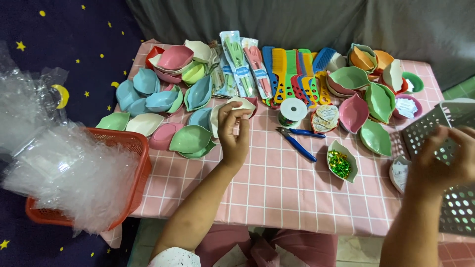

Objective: The person packages individual heart-shaped tags and small bowls into clear plastic bags. They pick up a tag, place it inside a small leaf-shaped bowl, put the set into a clear bag, and tie it closed using a thin wire.

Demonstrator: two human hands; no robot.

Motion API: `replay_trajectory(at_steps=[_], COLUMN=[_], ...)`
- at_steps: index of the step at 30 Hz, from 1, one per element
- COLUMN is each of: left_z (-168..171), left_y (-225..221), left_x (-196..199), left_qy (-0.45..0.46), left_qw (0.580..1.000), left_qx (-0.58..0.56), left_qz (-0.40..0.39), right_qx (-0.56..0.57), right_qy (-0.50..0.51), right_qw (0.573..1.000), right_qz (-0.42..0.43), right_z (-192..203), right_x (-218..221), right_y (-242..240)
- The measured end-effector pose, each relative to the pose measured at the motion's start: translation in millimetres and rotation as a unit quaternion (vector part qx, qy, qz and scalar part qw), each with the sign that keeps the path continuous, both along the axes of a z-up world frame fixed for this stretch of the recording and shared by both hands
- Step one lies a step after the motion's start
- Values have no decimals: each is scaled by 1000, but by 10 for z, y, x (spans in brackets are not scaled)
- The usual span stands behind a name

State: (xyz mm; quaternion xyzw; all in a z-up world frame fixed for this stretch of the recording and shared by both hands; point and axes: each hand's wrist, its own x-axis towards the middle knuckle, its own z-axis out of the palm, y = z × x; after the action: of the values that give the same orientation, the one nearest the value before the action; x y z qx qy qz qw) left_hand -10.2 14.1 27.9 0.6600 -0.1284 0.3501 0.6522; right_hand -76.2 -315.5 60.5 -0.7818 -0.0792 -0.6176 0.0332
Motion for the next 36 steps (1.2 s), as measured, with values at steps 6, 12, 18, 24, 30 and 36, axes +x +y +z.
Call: replay_trajectory(at_steps=[6,12,18,24,30,36], left_z=[-68,-49,260,580,528,389], left_y=[10,36,15,216,941,1414], left_x=[57,100,-124,-758,-1468,-1748], left_qy=[-7,-17,58,-19,-8,29], left_qw=[998,984,907,878,852,728], left_qx=[62,163,395,478,486,559], left_qz=[1,-63,-131,8,196,396], right_qx=[-3,-46,-61,-54,-33,-28], right_qy=[47,108,136,135,148,151], right_qw=[998,990,983,983,982,980], right_qz=[46,83,107,109,117,128], right_z=[-207,-394,-399,-423,-421,-459], right_x=[579,615,573,584,567,583], right_y=[337,558,629,593,576,594])
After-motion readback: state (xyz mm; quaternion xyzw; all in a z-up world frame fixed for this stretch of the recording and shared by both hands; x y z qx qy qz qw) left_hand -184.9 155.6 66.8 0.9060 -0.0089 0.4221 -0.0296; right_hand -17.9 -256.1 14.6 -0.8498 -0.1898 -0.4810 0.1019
